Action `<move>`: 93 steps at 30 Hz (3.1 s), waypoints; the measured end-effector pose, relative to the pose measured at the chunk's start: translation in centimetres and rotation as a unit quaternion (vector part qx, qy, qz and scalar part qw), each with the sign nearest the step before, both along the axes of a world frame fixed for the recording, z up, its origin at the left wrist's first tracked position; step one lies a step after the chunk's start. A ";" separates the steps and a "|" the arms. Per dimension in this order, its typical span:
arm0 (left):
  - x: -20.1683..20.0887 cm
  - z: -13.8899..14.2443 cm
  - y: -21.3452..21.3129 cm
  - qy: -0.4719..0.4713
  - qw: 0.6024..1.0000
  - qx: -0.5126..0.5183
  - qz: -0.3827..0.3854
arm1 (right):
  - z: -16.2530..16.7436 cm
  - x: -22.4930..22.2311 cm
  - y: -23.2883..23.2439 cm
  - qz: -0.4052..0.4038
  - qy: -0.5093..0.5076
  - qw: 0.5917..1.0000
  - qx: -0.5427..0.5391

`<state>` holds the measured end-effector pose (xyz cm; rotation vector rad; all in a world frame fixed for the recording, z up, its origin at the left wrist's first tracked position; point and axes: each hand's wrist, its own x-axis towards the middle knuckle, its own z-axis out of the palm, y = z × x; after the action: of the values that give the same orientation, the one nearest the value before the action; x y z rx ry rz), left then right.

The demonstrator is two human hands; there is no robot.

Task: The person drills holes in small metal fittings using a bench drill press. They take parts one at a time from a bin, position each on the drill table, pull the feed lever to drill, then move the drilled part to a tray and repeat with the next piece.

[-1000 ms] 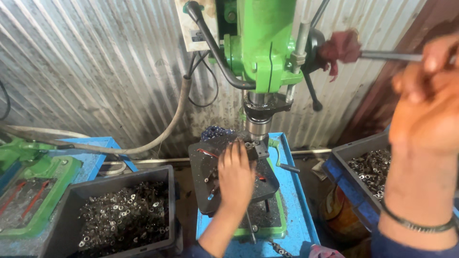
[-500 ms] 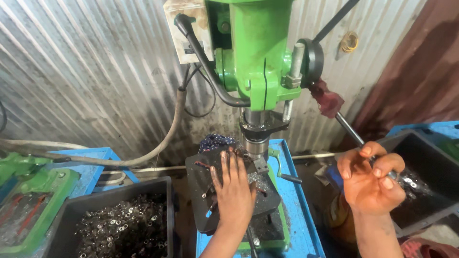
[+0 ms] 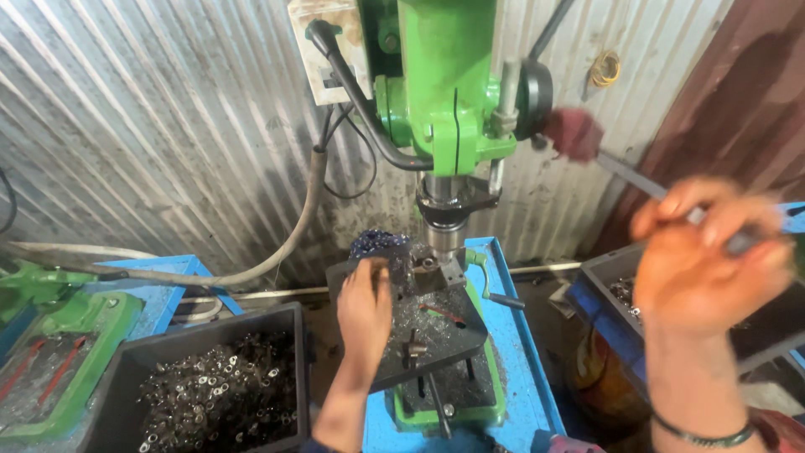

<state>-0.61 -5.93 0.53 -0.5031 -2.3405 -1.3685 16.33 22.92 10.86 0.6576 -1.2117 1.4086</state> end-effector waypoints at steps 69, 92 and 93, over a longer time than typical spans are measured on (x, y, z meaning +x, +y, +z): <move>4.6 0.8 2.2 0.145 0.954 -0.259 0.041 | -7.0 -2.1 -1.0 0.037 -0.036 0.997 -0.054; 2.8 -2.7 -6.2 0.000 0.963 -0.237 0.128 | 11.9 -4.9 1.9 0.062 -0.080 0.994 0.028; 3.6 -3.0 -5.3 -0.012 0.966 -0.240 0.097 | 11.7 -4.9 1.9 0.059 -0.078 0.995 0.029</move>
<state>3.02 -11.24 -2.48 -0.3739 -2.6633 -0.7183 11.47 24.78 22.59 0.6785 -1.3584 1.5520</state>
